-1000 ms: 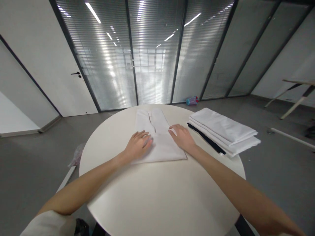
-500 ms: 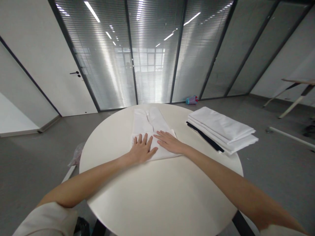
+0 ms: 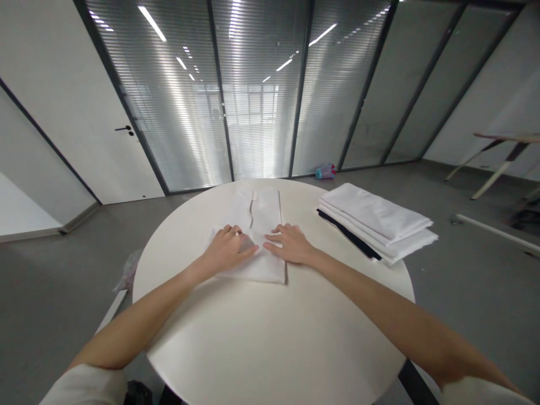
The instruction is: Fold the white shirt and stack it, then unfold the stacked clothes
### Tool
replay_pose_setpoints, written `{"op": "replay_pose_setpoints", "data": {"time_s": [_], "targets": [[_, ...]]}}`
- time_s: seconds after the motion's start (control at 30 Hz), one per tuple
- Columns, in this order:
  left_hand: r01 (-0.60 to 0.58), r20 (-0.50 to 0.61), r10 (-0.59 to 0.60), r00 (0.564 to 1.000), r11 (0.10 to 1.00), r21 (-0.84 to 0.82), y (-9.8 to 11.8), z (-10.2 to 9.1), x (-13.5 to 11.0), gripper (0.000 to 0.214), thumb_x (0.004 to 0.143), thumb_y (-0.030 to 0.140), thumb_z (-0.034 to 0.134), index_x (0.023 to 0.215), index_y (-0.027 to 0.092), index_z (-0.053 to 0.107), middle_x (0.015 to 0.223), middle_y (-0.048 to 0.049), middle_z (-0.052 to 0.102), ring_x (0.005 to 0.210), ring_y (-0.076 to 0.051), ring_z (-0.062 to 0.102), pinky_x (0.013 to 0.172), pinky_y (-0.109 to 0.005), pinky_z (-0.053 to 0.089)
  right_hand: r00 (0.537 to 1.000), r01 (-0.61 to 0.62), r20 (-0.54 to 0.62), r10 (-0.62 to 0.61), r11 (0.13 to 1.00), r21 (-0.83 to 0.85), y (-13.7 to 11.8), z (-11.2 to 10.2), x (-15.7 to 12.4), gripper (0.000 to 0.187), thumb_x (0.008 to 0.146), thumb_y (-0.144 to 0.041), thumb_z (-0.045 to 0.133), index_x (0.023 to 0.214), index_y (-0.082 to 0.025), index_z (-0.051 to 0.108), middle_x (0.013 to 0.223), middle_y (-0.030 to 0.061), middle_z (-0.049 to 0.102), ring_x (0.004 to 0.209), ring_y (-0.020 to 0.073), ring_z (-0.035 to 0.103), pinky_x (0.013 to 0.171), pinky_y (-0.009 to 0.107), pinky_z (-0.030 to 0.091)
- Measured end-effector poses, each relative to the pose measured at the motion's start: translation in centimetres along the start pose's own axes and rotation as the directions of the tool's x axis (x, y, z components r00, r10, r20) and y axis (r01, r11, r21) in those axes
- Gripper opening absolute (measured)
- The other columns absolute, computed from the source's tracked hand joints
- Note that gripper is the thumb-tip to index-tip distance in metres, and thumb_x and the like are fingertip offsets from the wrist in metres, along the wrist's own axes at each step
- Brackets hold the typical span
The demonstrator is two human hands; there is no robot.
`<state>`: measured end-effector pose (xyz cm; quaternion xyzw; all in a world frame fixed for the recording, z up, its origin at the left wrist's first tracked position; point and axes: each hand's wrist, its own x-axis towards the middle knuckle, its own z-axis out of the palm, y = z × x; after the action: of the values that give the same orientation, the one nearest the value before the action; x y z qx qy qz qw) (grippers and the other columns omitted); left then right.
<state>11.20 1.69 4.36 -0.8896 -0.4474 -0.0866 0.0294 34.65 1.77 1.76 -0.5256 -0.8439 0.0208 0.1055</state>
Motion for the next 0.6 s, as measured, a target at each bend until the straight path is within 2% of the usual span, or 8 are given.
{"op": "replay_pose_setpoints", "data": {"time_s": [0.07, 0.13, 0.23, 0.3, 0.37, 0.47, 0.53, 0.6], "targets": [[-0.088, -0.006, 0.088, 0.996, 0.996, -0.002, 1.8, -0.5, -1.2, 0.053, 0.094, 0.062, 0.049, 0.11, 0.016, 0.07, 0.111, -0.0147, 0.065, 0.106, -0.029, 0.061, 0.094, -0.042, 0.048, 0.997, 0.077, -0.007, -0.077, 0.997, -0.001, -1.7, -0.5, -0.3, 0.061, 0.097, -0.069, 0.034, 0.129, -0.028, 0.067, 0.118, 0.0133, 0.066, 0.113, 0.03, 0.054, 0.097, 0.046, 0.033], [-0.136, 0.007, 0.136, 0.991, 0.991, 0.008, 3.4, -0.6, -2.2, 0.059, 0.09, 0.067, 0.053, 0.109, 0.013, 0.069, 0.109, -0.0154, 0.064, 0.102, -0.03, 0.061, 0.09, -0.042, 0.05, 0.988, 0.155, -0.022, -0.155, 0.988, 0.004, -2.4, -1.0, -0.6, 0.059, 0.097, -0.066, 0.04, 0.13, -0.024, 0.066, 0.108, 0.0131, 0.069, 0.111, 0.0297, 0.055, 0.097, 0.045, 0.033], [-0.107, 0.025, 0.106, 0.994, 0.993, 0.057, 4.8, -0.3, -3.0, 0.077, 0.081, 0.078, 0.054, 0.113, 0.009, 0.066, 0.11, -0.0185, 0.063, 0.103, -0.035, 0.06, 0.089, -0.047, 0.049, 0.975, 0.218, -0.061, -0.214, 0.974, 0.069, -1.2, -1.4, -0.8, 0.05, 0.102, -0.054, 0.04, 0.129, -0.02, 0.065, 0.113, 0.0116, 0.071, 0.116, 0.0274, 0.055, 0.1, 0.043, 0.033], [-0.103, 0.053, 0.099, 0.994, 0.992, 0.074, 5.1, -0.1, -3.0, 0.081, 0.078, 0.08, 0.055, 0.116, 0.01, 0.065, 0.111, -0.0193, 0.063, 0.104, -0.036, 0.06, 0.091, -0.049, 0.047, 0.974, 0.207, -0.111, -0.195, 0.973, 0.102, 0.8, -1.3, -0.7, 0.044, 0.106, -0.043, 0.034, 0.126, -0.021, 0.066, 0.122, 0.0101, 0.069, 0.121, 0.0246, 0.054, 0.103, 0.042, 0.033], [-0.122, 0.103, 0.114, 0.988, 0.99, 0.076, 5.1, -0.2, -2.9, 0.074, 0.079, 0.075, 0.058, 0.117, 0.012, 0.065, 0.115, -0.0191, 0.063, 0.105, -0.036, 0.06, 0.092, -0.049, 0.047, 0.978, 0.16, -0.147, -0.147, 0.983, 0.085, 2.7, -0.9, -0.5, 0.04, 0.106, -0.035, 0.034, 0.128, -0.021, 0.065, 0.129, 0.0096, 0.066, 0.127, 0.024, 0.052, 0.106, 0.042, 0.034], [-0.146, 0.207, 0.131, 0.969, 0.987, 0.06, 4.4, -0.8, -2.5, 0.063, 0.079, 0.062, 0.064, 0.12, 0.015, 0.064, 0.122, -0.0181, 0.062, 0.107, -0.035, 0.061, 0.094, -0.048, 0.047, 0.99, 0.074, -0.12, -0.076, 0.997, -0.017, 4.4, -0.3, -0.3, 0.037, 0.103, -0.028, 0.041, 0.129, -0.02, 0.065, 0.137, 0.0111, 0.061, 0.135, 0.0282, 0.045, 0.109, 0.045, 0.034], [-0.156, 0.277, 0.14, 0.95, 0.987, 0.036, 3.1, -1.5, -2.2, 0.063, 0.076, 0.057, 0.068, 0.124, 0.018, 0.062, 0.13, -0.0169, 0.06, 0.112, -0.035, 0.061, 0.099, -0.049, 0.045, 0.995, 0.036, -0.095, -0.042, 0.997, -0.073, 4.7, 0.0, -0.3, 0.037, 0.101, -0.025, 0.041, 0.128, -0.02, 0.066, 0.14, 0.0108, 0.058, 0.138, 0.0301, 0.042, 0.109, 0.047, 0.034], [-0.153, 0.349, 0.134, 0.928, 0.988, 0.028, 0.7, -1.9, -1.7, 0.064, 0.073, 0.048, 0.073, 0.13, 0.022, 0.059, 0.14, -0.0136, 0.055, 0.122, -0.035, 0.056, 0.108, -0.053, 0.037, 0.995, 0.017, -0.097, -0.026, 0.995, -0.094, 4.6, 0.2, -0.3, 0.038, 0.101, -0.025, 0.039, 0.129, -0.022, 0.065, 0.141, 0.0099, 0.057, 0.139, 0.0293, 0.041, 0.11, 0.047, 0.034]]}}
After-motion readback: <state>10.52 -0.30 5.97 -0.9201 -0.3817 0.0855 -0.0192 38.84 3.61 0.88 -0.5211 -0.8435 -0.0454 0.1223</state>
